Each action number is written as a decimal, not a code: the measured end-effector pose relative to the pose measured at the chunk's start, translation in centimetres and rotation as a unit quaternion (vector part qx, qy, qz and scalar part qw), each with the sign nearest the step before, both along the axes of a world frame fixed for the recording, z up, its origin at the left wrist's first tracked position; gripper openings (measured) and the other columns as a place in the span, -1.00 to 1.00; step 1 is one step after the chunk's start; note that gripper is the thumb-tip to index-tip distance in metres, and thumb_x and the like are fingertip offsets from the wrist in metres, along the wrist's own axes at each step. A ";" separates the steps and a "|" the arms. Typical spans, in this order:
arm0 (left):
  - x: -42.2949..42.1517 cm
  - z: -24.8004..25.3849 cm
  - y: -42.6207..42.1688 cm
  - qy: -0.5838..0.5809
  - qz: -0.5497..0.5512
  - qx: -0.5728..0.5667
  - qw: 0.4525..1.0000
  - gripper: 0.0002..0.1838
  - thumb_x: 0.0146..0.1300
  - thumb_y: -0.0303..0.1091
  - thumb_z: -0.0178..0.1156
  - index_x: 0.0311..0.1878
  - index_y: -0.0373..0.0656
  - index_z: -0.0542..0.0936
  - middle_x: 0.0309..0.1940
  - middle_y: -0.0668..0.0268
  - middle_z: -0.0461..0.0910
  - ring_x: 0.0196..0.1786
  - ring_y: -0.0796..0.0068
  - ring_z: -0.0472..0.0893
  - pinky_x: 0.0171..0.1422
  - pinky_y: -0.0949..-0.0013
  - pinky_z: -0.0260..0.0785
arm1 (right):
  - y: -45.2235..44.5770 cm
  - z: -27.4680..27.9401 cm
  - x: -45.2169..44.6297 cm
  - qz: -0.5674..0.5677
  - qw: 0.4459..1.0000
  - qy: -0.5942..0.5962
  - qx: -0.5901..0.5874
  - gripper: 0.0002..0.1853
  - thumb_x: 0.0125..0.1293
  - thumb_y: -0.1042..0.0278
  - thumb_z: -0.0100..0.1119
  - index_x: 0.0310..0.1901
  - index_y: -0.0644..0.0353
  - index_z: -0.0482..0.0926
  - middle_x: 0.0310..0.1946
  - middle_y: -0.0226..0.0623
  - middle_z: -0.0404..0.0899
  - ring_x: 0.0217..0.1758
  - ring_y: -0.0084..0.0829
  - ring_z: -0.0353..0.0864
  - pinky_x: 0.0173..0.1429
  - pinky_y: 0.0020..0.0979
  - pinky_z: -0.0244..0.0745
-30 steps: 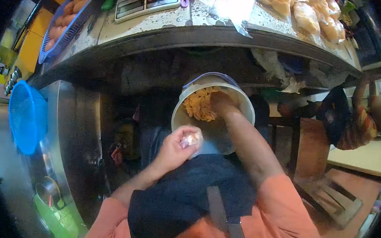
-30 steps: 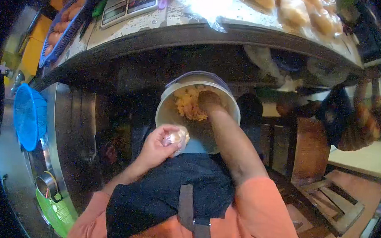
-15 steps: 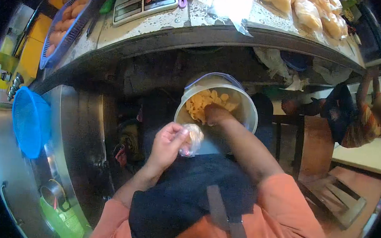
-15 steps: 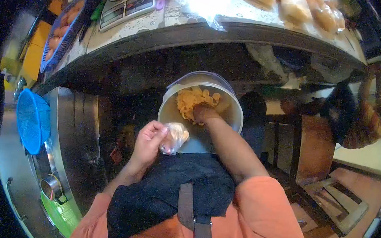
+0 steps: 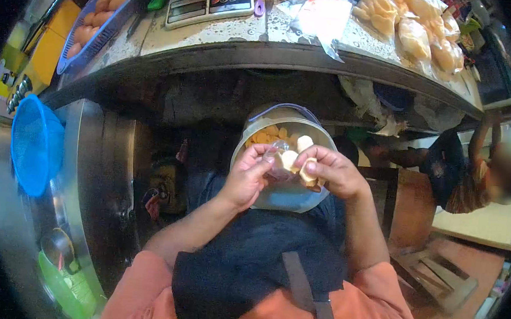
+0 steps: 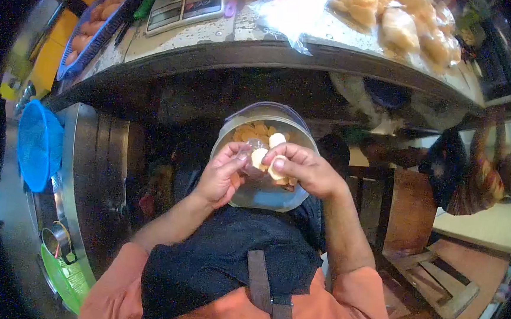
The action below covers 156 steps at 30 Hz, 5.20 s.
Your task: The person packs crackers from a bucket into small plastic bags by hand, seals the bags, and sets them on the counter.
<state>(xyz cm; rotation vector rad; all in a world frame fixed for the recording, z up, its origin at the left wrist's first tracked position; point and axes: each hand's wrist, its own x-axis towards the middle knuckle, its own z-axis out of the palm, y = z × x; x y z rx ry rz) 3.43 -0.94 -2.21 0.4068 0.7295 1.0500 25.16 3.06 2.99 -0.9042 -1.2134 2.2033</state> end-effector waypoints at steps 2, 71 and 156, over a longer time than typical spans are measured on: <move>0.4 0.1 -0.1 -0.024 -0.001 -0.012 1.000 -0.77 0.50 -0.35 -0.02 0.15 -0.09 0.41 0.05 0.25 0.52 0.04 0.43 0.57 0.13 0.23 0.50 | -0.1 0.4 -0.5 0.051 0.996 -0.064 0.041 -0.79 0.47 0.24 0.08 -0.02 0.17 0.55 -0.30 -0.39 0.59 -0.31 -0.62 0.53 -0.28 -0.54 0.39; -0.6 -0.2 -0.2 0.033 -0.040 -0.046 0.998 -0.59 0.47 -0.35 0.04 0.33 -0.17 0.33 0.10 0.15 0.53 0.03 0.26 0.65 0.16 0.19 0.54 | -1.1 -3.4 -0.5 -0.141 0.960 -0.208 0.120 -0.65 0.42 0.46 0.12 0.19 0.31 0.44 -0.06 -0.34 0.61 -0.10 -0.58 0.62 0.03 -0.52 0.51; -3.2 6.3 5.2 0.250 -0.311 0.427 0.812 -0.51 0.18 -0.39 0.35 0.17 -0.19 0.47 0.00 0.25 0.58 0.06 0.44 0.56 0.16 0.31 0.43 | -1.0 10.6 -5.6 -0.047 0.786 -0.209 0.579 -0.74 0.27 0.18 0.30 -0.08 0.06 0.55 -0.37 -0.10 0.63 -0.31 -0.02 0.65 -0.22 -0.12 0.53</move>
